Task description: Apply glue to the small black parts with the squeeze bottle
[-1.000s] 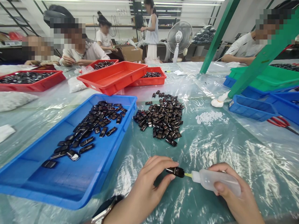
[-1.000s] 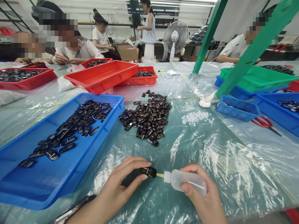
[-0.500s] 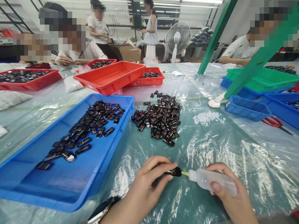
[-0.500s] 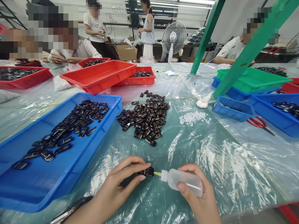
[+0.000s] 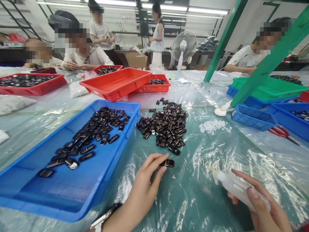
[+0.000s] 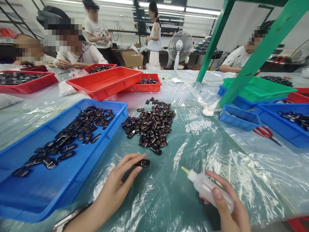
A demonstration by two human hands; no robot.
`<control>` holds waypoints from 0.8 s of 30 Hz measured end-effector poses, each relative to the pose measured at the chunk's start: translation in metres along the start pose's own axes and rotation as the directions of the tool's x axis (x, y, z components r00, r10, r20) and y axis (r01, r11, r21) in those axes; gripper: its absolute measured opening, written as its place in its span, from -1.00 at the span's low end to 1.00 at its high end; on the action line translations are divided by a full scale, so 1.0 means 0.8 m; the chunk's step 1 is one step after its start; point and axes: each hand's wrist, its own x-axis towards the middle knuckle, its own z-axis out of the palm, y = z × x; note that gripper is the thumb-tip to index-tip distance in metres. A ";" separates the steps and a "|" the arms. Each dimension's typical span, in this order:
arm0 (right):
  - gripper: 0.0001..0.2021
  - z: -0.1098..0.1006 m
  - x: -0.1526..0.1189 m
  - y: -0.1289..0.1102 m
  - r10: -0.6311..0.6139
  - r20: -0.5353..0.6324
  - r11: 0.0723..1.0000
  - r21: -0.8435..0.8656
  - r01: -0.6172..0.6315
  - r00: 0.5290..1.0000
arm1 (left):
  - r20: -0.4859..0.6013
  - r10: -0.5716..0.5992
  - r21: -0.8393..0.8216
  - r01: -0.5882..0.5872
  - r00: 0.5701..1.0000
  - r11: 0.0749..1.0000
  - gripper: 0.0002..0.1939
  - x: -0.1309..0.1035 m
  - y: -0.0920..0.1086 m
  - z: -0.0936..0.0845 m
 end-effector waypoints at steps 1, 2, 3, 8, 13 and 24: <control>-0.53 -0.005 0.008 0.004 -0.031 -0.002 0.999 -0.011 0.031 1.000 | -0.011 -0.009 -0.001 0.009 1.000 1.000 -0.67 0.001 -0.001 0.000; -0.51 -0.007 0.016 0.006 -0.066 0.002 0.998 -0.022 0.066 0.998 | -0.017 -0.014 -0.002 0.014 1.000 1.000 -0.68 0.002 -0.002 0.000; -0.51 -0.006 0.024 0.006 -0.096 0.004 0.995 -0.031 0.096 0.995 | -0.018 -0.016 -0.004 0.016 1.000 1.000 -0.69 0.003 -0.002 0.000; -0.48 0.024 0.054 0.004 -0.221 0.034 0.972 -0.071 0.223 0.975 | 0.015 0.008 -0.024 -0.008 1.000 1.000 -0.75 0.001 -0.002 0.003; -0.44 0.046 0.021 0.007 -0.439 -0.189 0.896 -0.170 0.411 0.878 | 0.014 0.025 -0.050 -0.024 1.000 0.998 -0.77 0.000 -0.001 0.004; -0.73 0.147 -0.012 -0.018 -0.442 0.498 0.814 -0.126 0.567 0.746 | -0.032 0.132 -0.026 -0.133 0.991 0.991 -0.78 0.002 -0.005 0.006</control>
